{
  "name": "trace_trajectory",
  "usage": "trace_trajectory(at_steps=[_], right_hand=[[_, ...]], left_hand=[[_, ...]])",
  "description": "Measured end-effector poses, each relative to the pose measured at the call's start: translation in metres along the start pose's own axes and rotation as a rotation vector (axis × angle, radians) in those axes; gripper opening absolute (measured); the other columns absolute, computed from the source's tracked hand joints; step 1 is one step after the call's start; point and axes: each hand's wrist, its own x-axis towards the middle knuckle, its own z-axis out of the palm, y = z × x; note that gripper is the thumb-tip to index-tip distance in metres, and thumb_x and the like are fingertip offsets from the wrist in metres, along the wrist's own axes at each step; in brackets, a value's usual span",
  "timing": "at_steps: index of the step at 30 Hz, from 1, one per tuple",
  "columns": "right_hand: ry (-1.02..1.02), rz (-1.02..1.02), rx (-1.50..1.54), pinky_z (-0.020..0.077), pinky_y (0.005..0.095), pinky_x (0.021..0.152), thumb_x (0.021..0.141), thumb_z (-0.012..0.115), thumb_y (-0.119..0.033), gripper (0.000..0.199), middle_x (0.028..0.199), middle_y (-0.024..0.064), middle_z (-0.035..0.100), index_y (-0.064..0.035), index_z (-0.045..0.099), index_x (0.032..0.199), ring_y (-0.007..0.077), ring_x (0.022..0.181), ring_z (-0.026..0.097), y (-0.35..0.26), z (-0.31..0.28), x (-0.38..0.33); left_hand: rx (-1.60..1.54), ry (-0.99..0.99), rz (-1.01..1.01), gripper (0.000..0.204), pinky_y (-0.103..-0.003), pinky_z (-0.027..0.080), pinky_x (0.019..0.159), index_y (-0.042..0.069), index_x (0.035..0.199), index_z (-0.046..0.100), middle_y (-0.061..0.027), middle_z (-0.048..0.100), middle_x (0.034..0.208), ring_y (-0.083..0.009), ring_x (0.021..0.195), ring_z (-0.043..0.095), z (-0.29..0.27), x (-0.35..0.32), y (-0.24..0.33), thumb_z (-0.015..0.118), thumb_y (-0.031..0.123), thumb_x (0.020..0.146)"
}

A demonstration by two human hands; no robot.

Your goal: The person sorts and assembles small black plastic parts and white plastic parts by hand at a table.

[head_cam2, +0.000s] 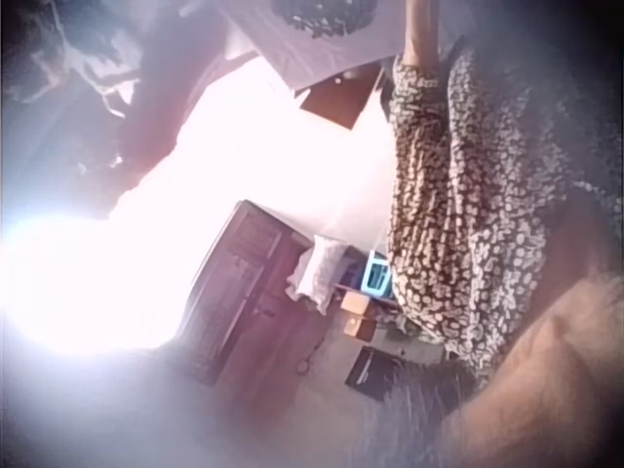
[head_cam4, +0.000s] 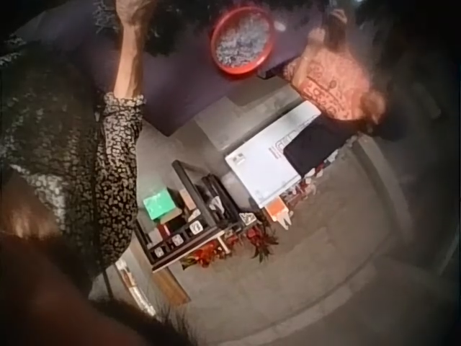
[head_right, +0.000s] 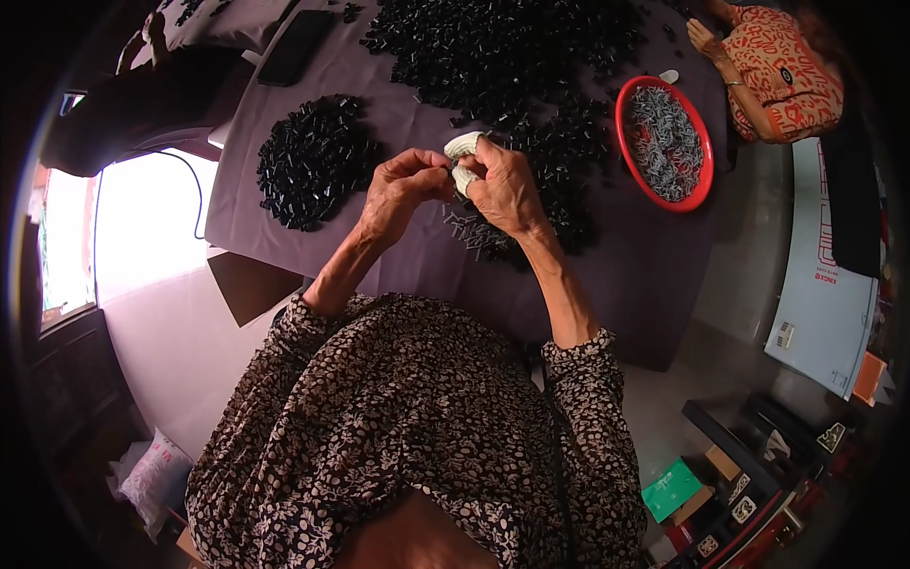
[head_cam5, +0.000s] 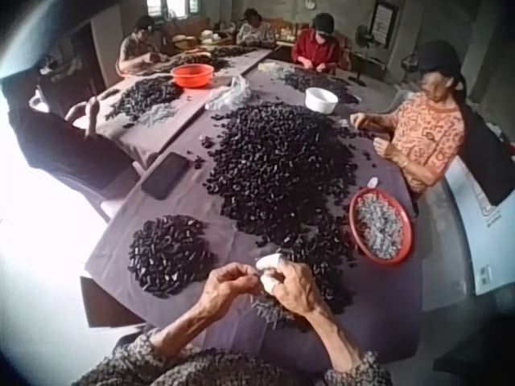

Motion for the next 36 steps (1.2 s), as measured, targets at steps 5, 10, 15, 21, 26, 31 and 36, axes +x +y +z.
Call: trace_trajectory(at_steps=[5, 10, 15, 21, 26, 31, 36], right_hand=[[-0.061, -0.02, -0.075, 0.0473, 0.0262, 0.064, 0.07, 0.054, 0.004, 0.026, 0.077, 0.008, 0.062, -0.0011, 0.058, 0.095, 0.0136, 0.068, 0.059, 0.001, 0.005, -0.009], [-0.055, -0.063, -0.092, 0.0482, 0.0291, 0.062, 0.071, 0.054, 0.004, 0.023, 0.076, 0.0104, 0.062, 0.0001, 0.057, 0.094, 0.0178, 0.068, 0.061, 0.015, 0.007, -0.019], [-0.109, -0.069, -0.211, 0.0482, 0.029, 0.063, 0.076, 0.057, -0.003, 0.019, 0.077, 0.0105, 0.064, -0.0009, 0.058, 0.095, 0.0168, 0.071, 0.063, 0.02, 0.004, -0.024], [0.036, 0.033, -0.182, 0.0471, 0.0274, 0.062, 0.076, 0.062, -0.006, 0.015, 0.078, 0.0125, 0.064, -0.0015, 0.061, 0.091, 0.0153, 0.07, 0.062, 0.027, -0.015, 0.009], [0.166, -0.204, -0.56, 0.0468, 0.0305, 0.062, 0.074, 0.058, -0.002, 0.015, 0.079, 0.0141, 0.061, -0.0007, 0.061, 0.089, 0.0246, 0.07, 0.061, 0.052, -0.029, 0.052], [0.17, -0.258, -0.933, 0.0464, 0.0308, 0.064, 0.073, 0.054, 0.0, 0.017, 0.082, 0.0138, 0.06, -0.0003, 0.061, 0.089, 0.027, 0.074, 0.06, 0.07, -0.037, 0.061], [0.11, -0.195, -0.482, 0.0462, 0.0301, 0.064, 0.073, 0.051, 0.003, 0.019, 0.082, 0.0141, 0.061, 0.0009, 0.061, 0.089, 0.0265, 0.072, 0.06, 0.068, -0.045, 0.056]], left_hand=[[0.249, -0.124, -0.095, 0.009, -0.027, 0.049, 0.068, -0.002, 0.086, 0.058, -0.0087, 0.062, 0.079, -0.0142, 0.068, 0.059, -0.013, -0.005, 0.001, 0.058, 0.005, 0.079], [0.2, -0.112, -0.107, 0.011, -0.026, 0.048, 0.068, -0.003, 0.086, 0.058, -0.0076, 0.062, 0.074, -0.0132, 0.07, 0.059, -0.007, -0.011, -0.01, 0.058, 0.005, 0.078], [0.548, -0.136, -0.169, 0.014, -0.025, 0.047, 0.068, -0.003, 0.086, 0.059, -0.0071, 0.062, 0.075, -0.0123, 0.071, 0.059, -0.004, -0.013, -0.001, 0.06, 0.007, 0.076], [0.151, -0.107, -0.197, 0.014, -0.026, 0.048, 0.068, -0.001, 0.089, 0.058, -0.0067, 0.062, 0.078, -0.0128, 0.07, 0.059, -0.019, -0.009, -0.013, 0.061, 0.009, 0.08], [0.146, -0.093, -0.129, 0.011, -0.025, 0.049, 0.069, 0.001, 0.088, 0.058, -0.005, 0.061, 0.078, -0.0123, 0.071, 0.059, -0.022, -0.004, -0.008, 0.06, 0.009, 0.081], [0.109, -0.053, -0.15, 0.01, -0.025, 0.049, 0.07, 0.001, 0.089, 0.058, -0.0046, 0.061, 0.081, -0.0124, 0.072, 0.059, -0.028, -0.004, -0.01, 0.06, 0.008, 0.082], [0.037, -0.063, -0.186, 0.012, -0.025, 0.049, 0.073, 0.002, 0.091, 0.057, -0.005, 0.061, 0.085, -0.0132, 0.075, 0.06, -0.036, -0.001, -0.009, 0.06, 0.008, 0.081]])
